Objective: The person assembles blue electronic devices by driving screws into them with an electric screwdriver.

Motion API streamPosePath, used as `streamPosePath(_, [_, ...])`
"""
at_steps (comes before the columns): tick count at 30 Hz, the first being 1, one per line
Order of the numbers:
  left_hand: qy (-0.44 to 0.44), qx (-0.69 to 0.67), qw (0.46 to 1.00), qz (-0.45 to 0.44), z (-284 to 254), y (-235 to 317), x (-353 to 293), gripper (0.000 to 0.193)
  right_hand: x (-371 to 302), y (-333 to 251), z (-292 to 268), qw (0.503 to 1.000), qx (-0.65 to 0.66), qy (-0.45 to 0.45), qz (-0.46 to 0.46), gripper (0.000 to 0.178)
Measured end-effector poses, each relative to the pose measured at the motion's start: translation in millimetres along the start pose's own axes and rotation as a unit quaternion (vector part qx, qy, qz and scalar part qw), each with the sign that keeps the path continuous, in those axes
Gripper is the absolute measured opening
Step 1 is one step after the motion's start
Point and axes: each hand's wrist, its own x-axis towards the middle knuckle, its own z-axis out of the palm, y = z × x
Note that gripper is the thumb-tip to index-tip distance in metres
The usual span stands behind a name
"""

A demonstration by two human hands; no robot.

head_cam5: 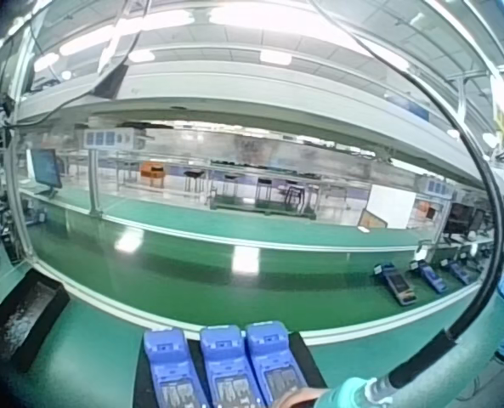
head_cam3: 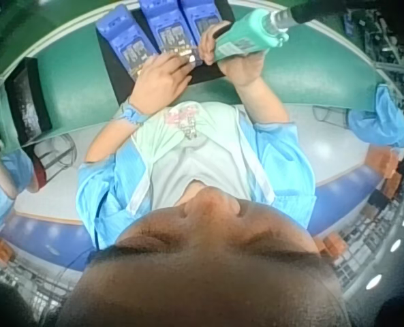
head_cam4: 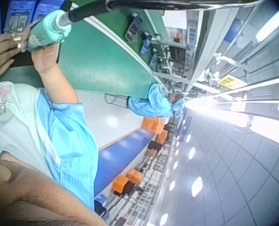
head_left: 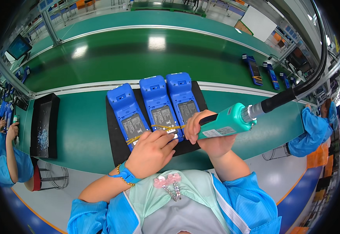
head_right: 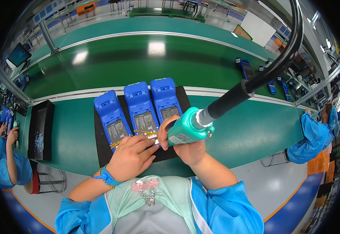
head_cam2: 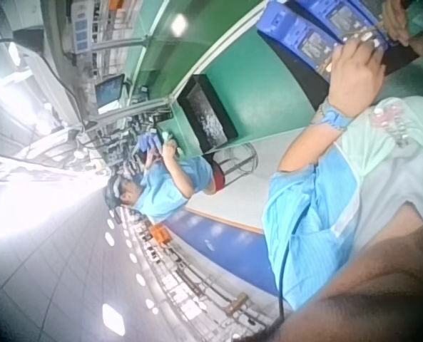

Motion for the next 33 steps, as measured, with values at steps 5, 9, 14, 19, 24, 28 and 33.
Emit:
streamPosePath(5, [-0.006, -0.005, 1.000, -0.006, 0.6, -0.9, -0.3, 0.034, -0.9, -0.9, 3.1, 1.000, 0.009, -0.003, 0.001, 0.084])
streamPosePath(9, [-0.005, -0.005, 1.000, -0.005, -0.3, -1.6, 0.2, 0.035, -4.4, -4.4, 13.1, 1.000, 0.002, 0.024, 0.018, 0.071])
streamPosePath(14, [0.016, 0.002, 1.000, 0.010, -0.8, -1.6, 2.2, 0.033, -5.1, 6.5, 1.7, 0.999, 0.028, -0.037, -0.020, 0.003])
streamPosePath(19, [0.014, 0.002, 1.000, 0.004, -2.0, -0.8, 0.7, 0.033, -1.4, 0.7, 10.9, 0.998, -0.001, 0.033, 0.051, 0.084])
streamPosePath(24, [0.001, 0.007, 1.000, 0.000, -1.7, -0.1, -0.7, 0.035, -0.6, 2.2, 10.3, 0.998, -0.004, 0.034, 0.048, 0.091])
streamPosePath(28, [0.004, 0.005, 1.000, 0.003, -1.0, -0.7, -1.0, 0.034, 3.9, -5.9, 9.3, 0.999, 0.001, 0.039, 0.023, 0.095])
streamPosePath(33, [0.023, -0.003, 1.000, 0.001, -1.4, -2.5, -6.5, 0.032, 9.6, -27.5, 18.2, 1.000, 0.020, -0.006, 0.001, 0.097])
